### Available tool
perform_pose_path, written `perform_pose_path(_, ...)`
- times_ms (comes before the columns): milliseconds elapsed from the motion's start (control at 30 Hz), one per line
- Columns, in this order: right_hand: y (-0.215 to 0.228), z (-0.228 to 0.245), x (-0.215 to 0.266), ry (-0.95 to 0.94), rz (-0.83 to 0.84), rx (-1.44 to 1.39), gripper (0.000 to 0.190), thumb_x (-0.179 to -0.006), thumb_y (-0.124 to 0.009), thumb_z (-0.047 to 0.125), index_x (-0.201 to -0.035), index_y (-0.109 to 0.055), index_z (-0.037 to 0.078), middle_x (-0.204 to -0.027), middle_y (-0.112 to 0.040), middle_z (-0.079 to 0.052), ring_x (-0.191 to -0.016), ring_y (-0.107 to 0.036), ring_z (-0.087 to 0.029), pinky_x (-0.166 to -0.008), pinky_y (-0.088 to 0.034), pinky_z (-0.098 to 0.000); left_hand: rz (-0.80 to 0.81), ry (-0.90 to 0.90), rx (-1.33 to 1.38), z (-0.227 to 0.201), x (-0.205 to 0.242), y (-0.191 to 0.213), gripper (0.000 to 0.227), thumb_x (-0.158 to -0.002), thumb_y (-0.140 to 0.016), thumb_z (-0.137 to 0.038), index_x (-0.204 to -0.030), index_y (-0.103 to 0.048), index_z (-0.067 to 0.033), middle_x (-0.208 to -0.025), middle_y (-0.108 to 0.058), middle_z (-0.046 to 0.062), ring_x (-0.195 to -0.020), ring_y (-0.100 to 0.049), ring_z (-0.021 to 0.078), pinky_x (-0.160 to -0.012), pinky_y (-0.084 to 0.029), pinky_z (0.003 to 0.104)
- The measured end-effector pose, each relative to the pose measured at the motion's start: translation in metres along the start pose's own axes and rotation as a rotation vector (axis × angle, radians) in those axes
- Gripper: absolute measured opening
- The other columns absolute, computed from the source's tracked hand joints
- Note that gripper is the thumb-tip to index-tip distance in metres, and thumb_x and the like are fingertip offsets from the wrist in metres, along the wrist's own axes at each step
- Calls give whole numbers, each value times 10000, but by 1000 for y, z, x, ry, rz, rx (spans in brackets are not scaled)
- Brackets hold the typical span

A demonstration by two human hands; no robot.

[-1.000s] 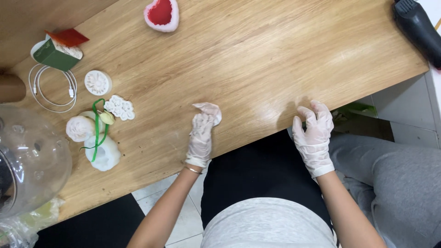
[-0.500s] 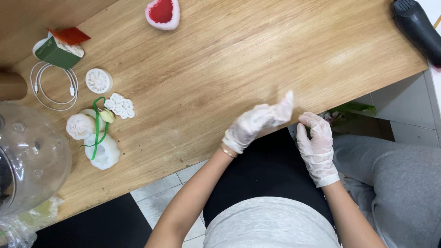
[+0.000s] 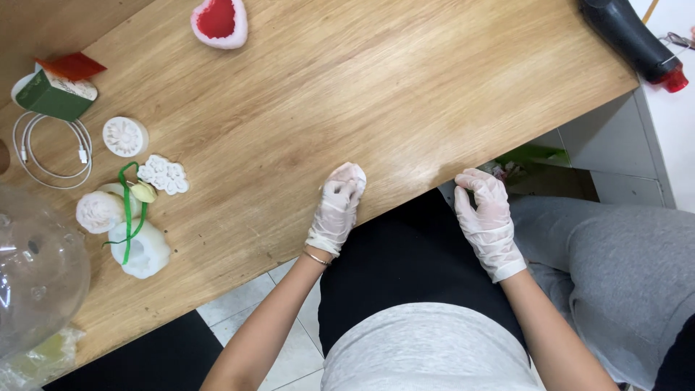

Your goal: Cleaning a wooden workbench with a cloth and heat gun, then organizing candle molds and wax supplies.

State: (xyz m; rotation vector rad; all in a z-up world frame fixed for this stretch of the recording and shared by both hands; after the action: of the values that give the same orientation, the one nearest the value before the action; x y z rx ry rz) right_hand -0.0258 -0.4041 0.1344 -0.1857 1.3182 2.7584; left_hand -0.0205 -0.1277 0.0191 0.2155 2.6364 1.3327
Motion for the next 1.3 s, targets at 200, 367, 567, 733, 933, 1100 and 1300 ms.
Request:
perform_pose_path(200, 7, -26, 17, -65, -52, 5, 191, -928, -706, 18, -1109, -669, 68, -1189, -675, -130, -1122, -637, -324, -995, -512, -418, 194, 180, 345, -15, -6, -21, 230, -898, -777, -68, -1065, -622, -42, -963, -564, 124, -839, -591, 234, -734, -522, 375)
perform_pose_path(367, 15, -40, 19, -136, -74, -20, 205, -908, -705, 13, -1103, -676, 68, -1187, -675, -125, -1118, -637, -318, -977, -516, -417, 274, 361, 433, -23, -26, -63, 339, -795, -792, -48, -1010, -530, -37, -968, -560, 128, -800, -618, 219, -709, -559, 345)
perform_pose_path(567, 13, -49, 10, -248, -20, -193, 291, -904, -730, 77, -1181, -640, 70, -1252, -652, -135, -1112, -650, -283, -926, -540, -372, 276, 263, 386, -100, -105, -111, 318, -820, -792, -32, -1007, -535, -25, -1003, -572, 167, -858, -623, 262, -711, -537, 385)
perform_pose_path(733, 10, -44, -21, -54, 10, -87, 533, -835, -785, 158, -1309, -579, 31, -1302, -611, -181, -1158, -610, -352, -964, -509, -428, 221, 219, 643, -125, -151, -170, 165, -828, -663, -4, -933, -541, -40, -836, -621, 136, -729, -649, 271, -674, -540, 399)
perform_pose_path(933, 30, -57, -27, -25, -106, -23, 489, -902, -746, 126, -1346, -564, 33, -1345, -587, -191, -1236, -587, -366, -1042, -496, -433, 23, 404, 506, -88, -213, -31, 164, -921, -573, 25, -769, -592, -36, -673, -597, 74, -556, -612, 184, -526, -534, 317)
perform_pose_path(1100, 22, -93, -12, -119, -120, -53, 374, -914, -715, 88, -1271, -615, 42, -1318, -606, -175, -1228, -596, -354, -1038, -505, -415, -206, 393, 349, 12, -219, -47, 24, -931, -619, 21, -936, -608, 0, -846, -655, 79, -720, -654, 204, -605, -542, 318)
perform_pose_path(1300, 34, -96, -10, -208, -100, -86, 280, -896, -707, 77, -1173, -681, 53, -1278, -628, -155, -1191, -613, -338, -1012, -513, -410, -205, 60, 251, -80, -253, -135, 103, -926, -581, -18, -1024, -612, -23, -907, -612, 101, -793, -582, 188, -645, -505, 335)
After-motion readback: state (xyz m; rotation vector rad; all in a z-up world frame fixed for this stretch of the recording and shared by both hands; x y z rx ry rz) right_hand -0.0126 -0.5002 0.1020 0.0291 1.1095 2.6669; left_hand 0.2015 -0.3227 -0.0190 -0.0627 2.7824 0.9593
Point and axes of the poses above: each hand's wrist, its own x-axis away from the middle knuckle, its own y-axis out of the back of the hand, z = x × y, the point moved 6 cm from there along -x, towards the middle knuckle
